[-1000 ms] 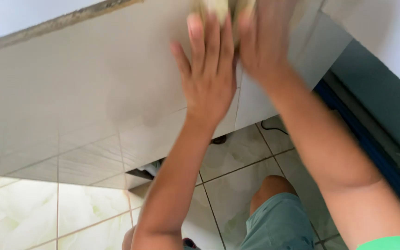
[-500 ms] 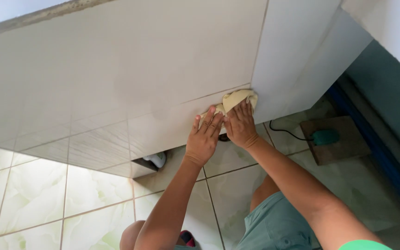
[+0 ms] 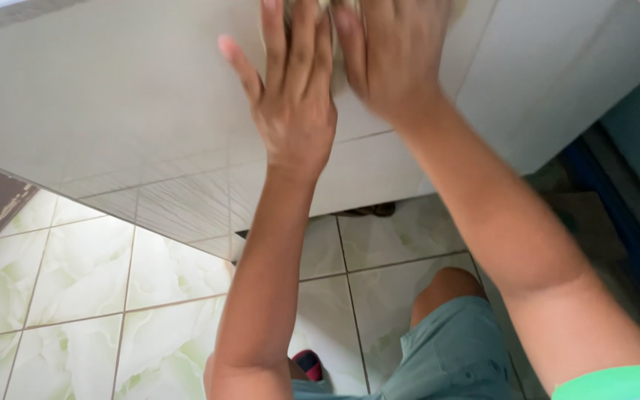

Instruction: The recorder uses a cloth to wipe down a white countertop and the faces of the cabinets below it.

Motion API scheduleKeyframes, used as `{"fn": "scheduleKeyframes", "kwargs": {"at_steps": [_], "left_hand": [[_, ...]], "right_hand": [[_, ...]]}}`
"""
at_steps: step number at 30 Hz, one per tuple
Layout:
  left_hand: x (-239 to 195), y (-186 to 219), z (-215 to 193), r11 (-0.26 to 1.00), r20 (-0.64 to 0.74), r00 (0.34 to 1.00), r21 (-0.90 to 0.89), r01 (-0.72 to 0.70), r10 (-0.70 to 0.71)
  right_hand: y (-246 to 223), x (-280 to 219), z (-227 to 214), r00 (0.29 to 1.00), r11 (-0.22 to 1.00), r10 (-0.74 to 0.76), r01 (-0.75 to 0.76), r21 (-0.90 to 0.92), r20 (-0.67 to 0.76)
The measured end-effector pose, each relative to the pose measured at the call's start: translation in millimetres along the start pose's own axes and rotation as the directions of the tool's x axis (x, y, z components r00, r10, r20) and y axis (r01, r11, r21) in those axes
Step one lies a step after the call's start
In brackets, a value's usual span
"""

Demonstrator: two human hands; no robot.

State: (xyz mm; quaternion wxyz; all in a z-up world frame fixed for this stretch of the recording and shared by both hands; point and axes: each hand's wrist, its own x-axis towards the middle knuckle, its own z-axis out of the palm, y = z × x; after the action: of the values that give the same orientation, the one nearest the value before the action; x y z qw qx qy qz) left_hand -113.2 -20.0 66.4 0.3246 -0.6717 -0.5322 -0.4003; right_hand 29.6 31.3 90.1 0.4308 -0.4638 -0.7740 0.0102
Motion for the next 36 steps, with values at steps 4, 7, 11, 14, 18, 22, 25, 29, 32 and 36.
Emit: {"fn": "scheduleKeyframes", "kwargs": {"at_steps": [4,7,11,14,18,22,25,29,32,36], "left_hand": [[-85,-20,35,0.985,-0.024,0.988,-0.088,-0.151,0.149],[-156,-32,52,0.977,0.067,0.981,-0.127,-0.172,0.181],[-210,-44,54,0.970,0.297,0.925,-0.135,-0.203,0.235],[-185,-31,58,0.992,0.258,0.958,-0.058,-0.116,0.127],[-75,-19,51,0.998,0.064,0.998,-0.062,0.000,0.004],[-22,-26,37,0.999,-0.111,0.993,-0.034,0.033,-0.036],[-39,-36,38,1.000,-0.172,0.985,-0.018,-0.004,0.001],[-107,-46,55,0.995,-0.085,0.996,-0.097,0.011,-0.019],[-167,-43,70,0.990,0.006,0.996,-0.111,0.087,-0.087],[-234,-26,71,0.967,0.140,0.973,-0.151,0.204,-0.184]], "right_hand": [[40,-70,75,0.894,0.899,-0.401,0.343,-0.270,-0.199],[65,-128,127,0.937,0.919,-0.346,0.330,-0.218,-0.041],[83,-171,151,0.913,0.907,-0.387,0.402,-0.127,0.129],[64,-134,118,0.890,0.886,-0.408,0.440,-0.147,0.204],[1,-39,35,0.853,0.798,-0.521,0.482,-0.361,-0.014],[-31,1,-3,0.860,0.856,-0.507,0.495,-0.148,-0.055],[-20,-10,16,0.830,0.837,-0.546,0.536,-0.108,-0.115],[7,-51,73,0.768,0.779,-0.623,0.594,-0.201,-0.146],[28,-88,109,0.753,0.743,-0.656,0.632,-0.219,-0.051],[48,-140,131,0.778,0.767,-0.626,0.627,-0.135,0.054]]}}
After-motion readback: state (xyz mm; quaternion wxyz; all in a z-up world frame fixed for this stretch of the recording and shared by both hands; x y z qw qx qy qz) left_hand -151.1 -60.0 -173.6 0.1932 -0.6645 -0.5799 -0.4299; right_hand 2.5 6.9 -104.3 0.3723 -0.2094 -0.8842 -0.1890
